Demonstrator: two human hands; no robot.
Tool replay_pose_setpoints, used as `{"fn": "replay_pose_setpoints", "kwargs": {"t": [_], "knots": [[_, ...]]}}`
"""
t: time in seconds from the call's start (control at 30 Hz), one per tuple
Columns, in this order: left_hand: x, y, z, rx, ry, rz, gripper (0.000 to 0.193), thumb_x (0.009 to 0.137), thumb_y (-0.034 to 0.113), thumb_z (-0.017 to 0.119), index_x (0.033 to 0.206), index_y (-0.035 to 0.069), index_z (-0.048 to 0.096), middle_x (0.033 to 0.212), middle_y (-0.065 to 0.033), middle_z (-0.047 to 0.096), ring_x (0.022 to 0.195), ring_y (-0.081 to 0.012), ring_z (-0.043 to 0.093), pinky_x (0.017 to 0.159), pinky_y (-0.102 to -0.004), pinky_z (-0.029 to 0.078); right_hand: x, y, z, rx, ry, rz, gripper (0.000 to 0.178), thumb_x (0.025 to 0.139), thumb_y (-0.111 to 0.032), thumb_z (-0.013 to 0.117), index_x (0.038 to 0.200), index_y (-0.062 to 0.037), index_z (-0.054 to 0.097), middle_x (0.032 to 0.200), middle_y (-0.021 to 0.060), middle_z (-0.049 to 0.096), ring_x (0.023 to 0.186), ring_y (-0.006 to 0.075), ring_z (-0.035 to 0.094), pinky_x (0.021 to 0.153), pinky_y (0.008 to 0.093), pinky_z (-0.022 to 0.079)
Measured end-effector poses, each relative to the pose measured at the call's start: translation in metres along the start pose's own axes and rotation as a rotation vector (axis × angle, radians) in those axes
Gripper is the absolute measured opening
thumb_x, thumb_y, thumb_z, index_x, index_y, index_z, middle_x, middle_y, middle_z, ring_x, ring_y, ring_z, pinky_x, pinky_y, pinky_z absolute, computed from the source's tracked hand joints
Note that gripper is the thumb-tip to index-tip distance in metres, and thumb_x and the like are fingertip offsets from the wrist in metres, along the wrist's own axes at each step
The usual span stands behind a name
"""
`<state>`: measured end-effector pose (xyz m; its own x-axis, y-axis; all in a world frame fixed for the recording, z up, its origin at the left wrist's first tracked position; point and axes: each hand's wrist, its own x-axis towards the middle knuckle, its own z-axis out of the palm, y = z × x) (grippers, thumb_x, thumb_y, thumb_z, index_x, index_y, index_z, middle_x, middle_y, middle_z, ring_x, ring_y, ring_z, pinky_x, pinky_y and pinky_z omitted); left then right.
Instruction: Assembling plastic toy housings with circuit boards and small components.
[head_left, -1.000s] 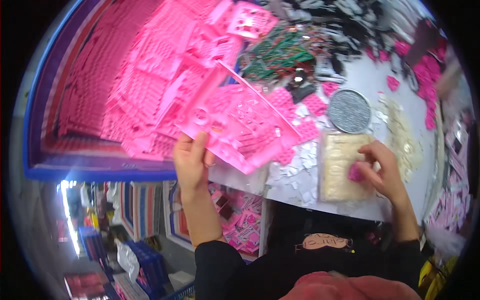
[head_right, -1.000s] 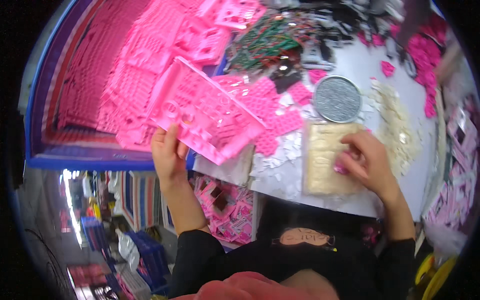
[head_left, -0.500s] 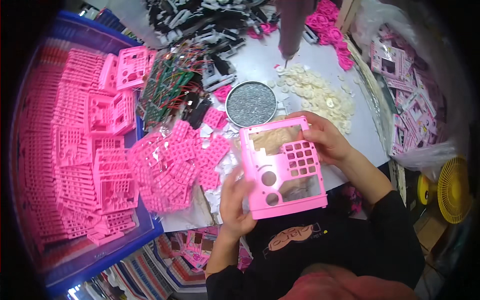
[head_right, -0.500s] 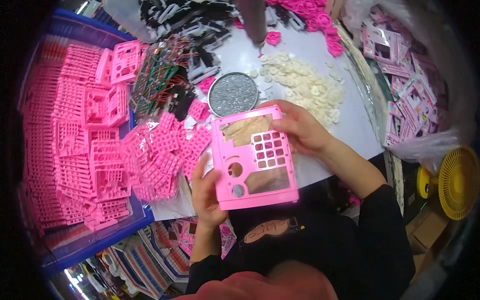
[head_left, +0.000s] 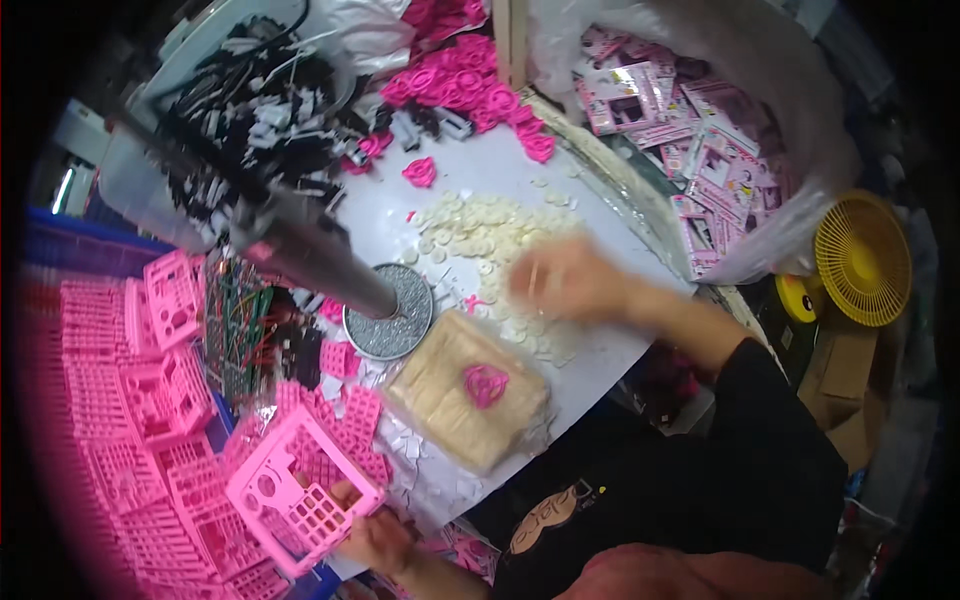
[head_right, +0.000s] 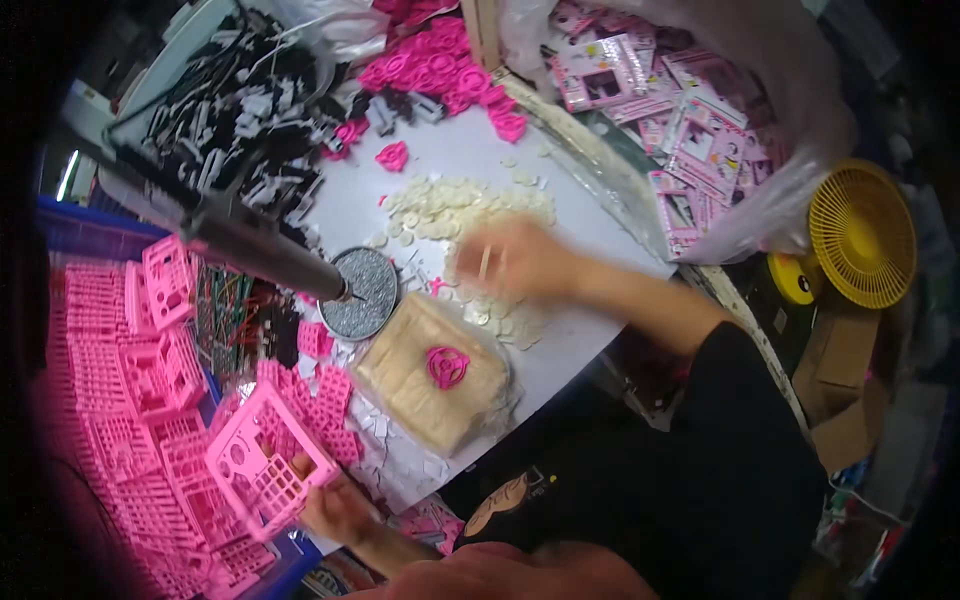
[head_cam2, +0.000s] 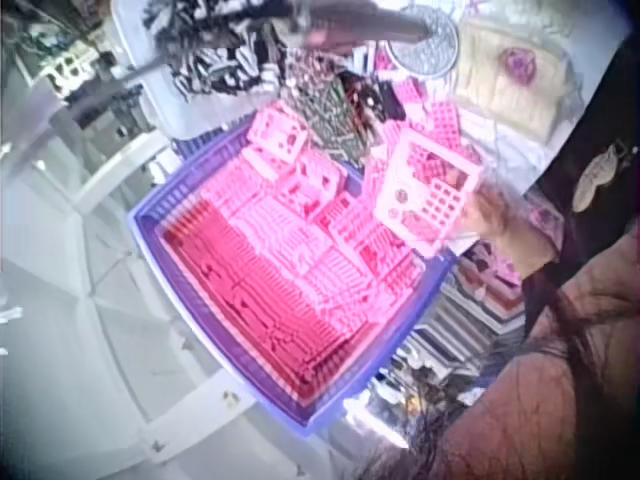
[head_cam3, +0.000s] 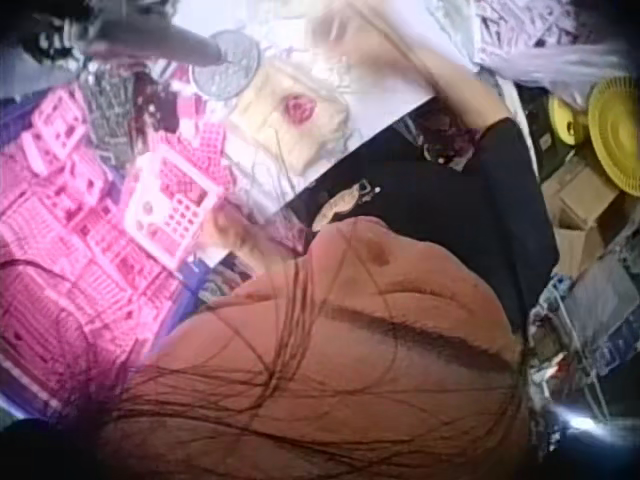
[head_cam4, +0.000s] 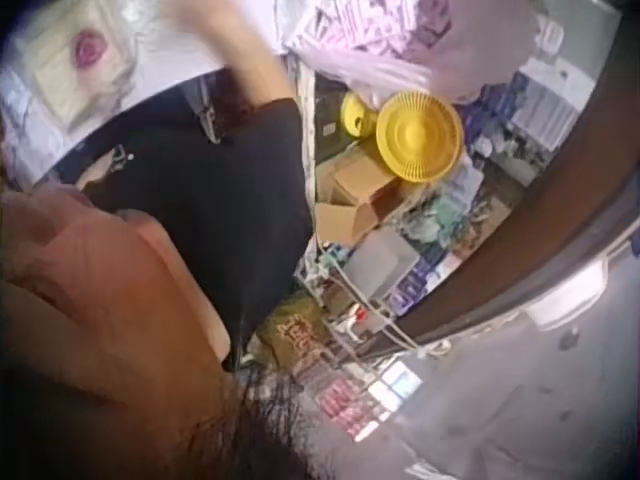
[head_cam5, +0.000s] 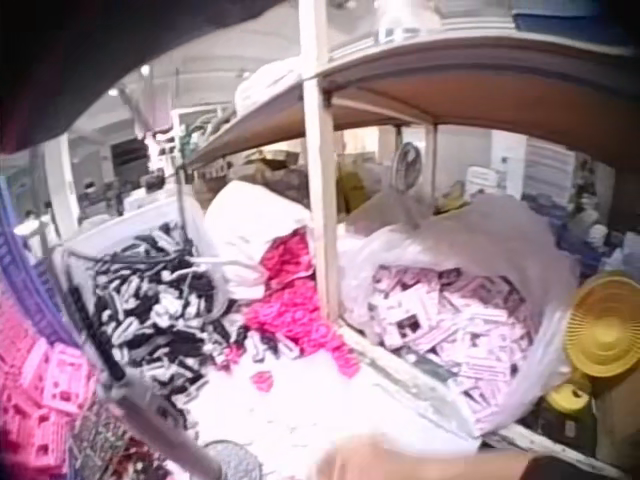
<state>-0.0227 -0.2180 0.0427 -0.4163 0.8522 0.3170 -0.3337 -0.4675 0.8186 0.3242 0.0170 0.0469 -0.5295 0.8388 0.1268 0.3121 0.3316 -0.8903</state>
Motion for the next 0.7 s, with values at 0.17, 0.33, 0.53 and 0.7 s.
{"fn": "replay_pose_setpoints", "kwargs": {"t": [0.17,0.33,0.53,0.7], "knots": [[-0.004,0.016,-0.053,0.418,0.209,-0.101,0.051,0.088,-0.002,0.058,0.137,-0.004,0.046,0.122,-0.0172,0.061,0.106,-0.0252,0.060,0.095,-0.0403,0.049,0.063,0.129,-0.230,-1.336,0.660,0.058,0.044,0.078,-0.011,0.065,0.121,-0.0081,0.065,0.124,0.0157,0.063,0.119,0.0414,0.055,0.095,0.0497,0.051],[0.005,0.029,-0.019,0.690,0.137,-0.197,0.037,0.093,-0.004,0.057,0.129,-0.002,0.050,0.110,-0.0140,0.065,0.094,-0.0198,0.062,0.086,-0.0325,0.051,0.079,0.145,-0.285,-1.519,0.325,0.322,0.059,0.076,-0.021,0.076,0.132,-0.0210,0.058,0.130,0.0094,0.060,0.130,0.0318,0.048,0.098,0.0560,0.045],[0.002,0.032,0.002,0.790,0.204,-0.132,0.079,0.100,-0.002,0.056,0.162,0.004,0.007,0.110,-0.0123,0.065,0.093,-0.0177,0.063,0.084,-0.0306,0.053,0.076,0.078,-0.295,-1.481,0.320,0.401,0.066,0.068,-0.029,0.086,0.124,-0.0080,0.059,0.117,0.0191,0.068,0.109,0.0368,0.065,0.091,0.0508,0.053],[0.016,-0.002,0.046,0.429,0.291,-0.196,0.092,0.087,-0.014,0.044,0.165,0.022,0.010,0.133,-0.0138,0.053,0.073,-0.0124,0.050,0.064,-0.0295,0.049,0.039,0.010,-0.180,-0.115,0.220,0.041,0.085,0.078,-0.024,0.086,0.150,-0.0043,0.045,0.128,0.0100,0.062,0.120,0.0171,0.057,0.103,0.0342,0.045]]}}
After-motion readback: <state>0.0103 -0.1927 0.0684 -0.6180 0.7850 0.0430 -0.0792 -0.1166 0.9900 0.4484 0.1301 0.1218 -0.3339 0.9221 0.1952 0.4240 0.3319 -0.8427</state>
